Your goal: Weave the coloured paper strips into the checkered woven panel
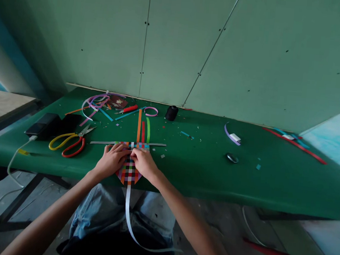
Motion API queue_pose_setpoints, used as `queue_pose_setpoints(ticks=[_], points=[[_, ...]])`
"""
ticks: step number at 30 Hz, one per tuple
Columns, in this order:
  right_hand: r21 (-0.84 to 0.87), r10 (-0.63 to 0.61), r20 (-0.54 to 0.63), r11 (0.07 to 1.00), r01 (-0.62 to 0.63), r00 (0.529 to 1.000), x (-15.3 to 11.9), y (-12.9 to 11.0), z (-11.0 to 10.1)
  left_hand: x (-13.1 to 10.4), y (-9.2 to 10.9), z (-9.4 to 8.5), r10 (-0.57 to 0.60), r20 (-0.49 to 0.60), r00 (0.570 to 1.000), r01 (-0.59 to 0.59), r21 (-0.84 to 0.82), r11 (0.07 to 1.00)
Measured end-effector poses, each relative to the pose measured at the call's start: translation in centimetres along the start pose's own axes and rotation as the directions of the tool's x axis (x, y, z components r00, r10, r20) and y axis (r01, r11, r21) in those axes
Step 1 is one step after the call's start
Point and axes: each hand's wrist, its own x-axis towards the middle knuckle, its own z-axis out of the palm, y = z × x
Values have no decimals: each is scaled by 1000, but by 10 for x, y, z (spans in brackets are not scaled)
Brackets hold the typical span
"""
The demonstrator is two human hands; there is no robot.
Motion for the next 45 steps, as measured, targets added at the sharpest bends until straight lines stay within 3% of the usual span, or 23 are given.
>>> queue_pose_setpoints(ticks=[6, 11, 13, 17, 20, 27, 32, 41, 45], points=[[-24, -96, -102, 995, 94, 990, -29, 7, 5, 0, -1, 3, 0, -10, 1000, 0, 0, 1000], [-165, -153, -60, 976, 141, 986, -34, 6, 6, -1, -2, 4, -7, -19, 1000, 7, 2, 1000], [-313, -243, 2, 921, 231, 970, -33, 4, 5, -1, -2, 5, -13, -20, 1000, 13, 4, 1000], [-585, -399, 164, 697, 415, 902, -31, 3, 3, 0, 0, 4, -28, -21, 999, 28, 6, 1000], [-621, -448, 232, 615, 486, 864, -28, 6, 2, 1, 3, 3, -43, -17, 999, 43, 5, 999], [-619, -527, 254, 555, 555, 811, -22, 12, -1, 2, 5, 1, -61, -7, 998, 61, 9, 998], [-579, -528, 282, 573, 581, 801, -20, 11, -4, 1, 7, 2, -62, -13, 998, 62, 22, 998], [-550, -448, 244, 666, 503, 860, -22, 4, 4, 1, 9, 4, -67, -13, 998, 67, 28, 997], [-528, -485, 241, 661, 533, 841, -22, 7, 0, 1, 8, 3, -73, -12, 997, 74, 25, 997]])
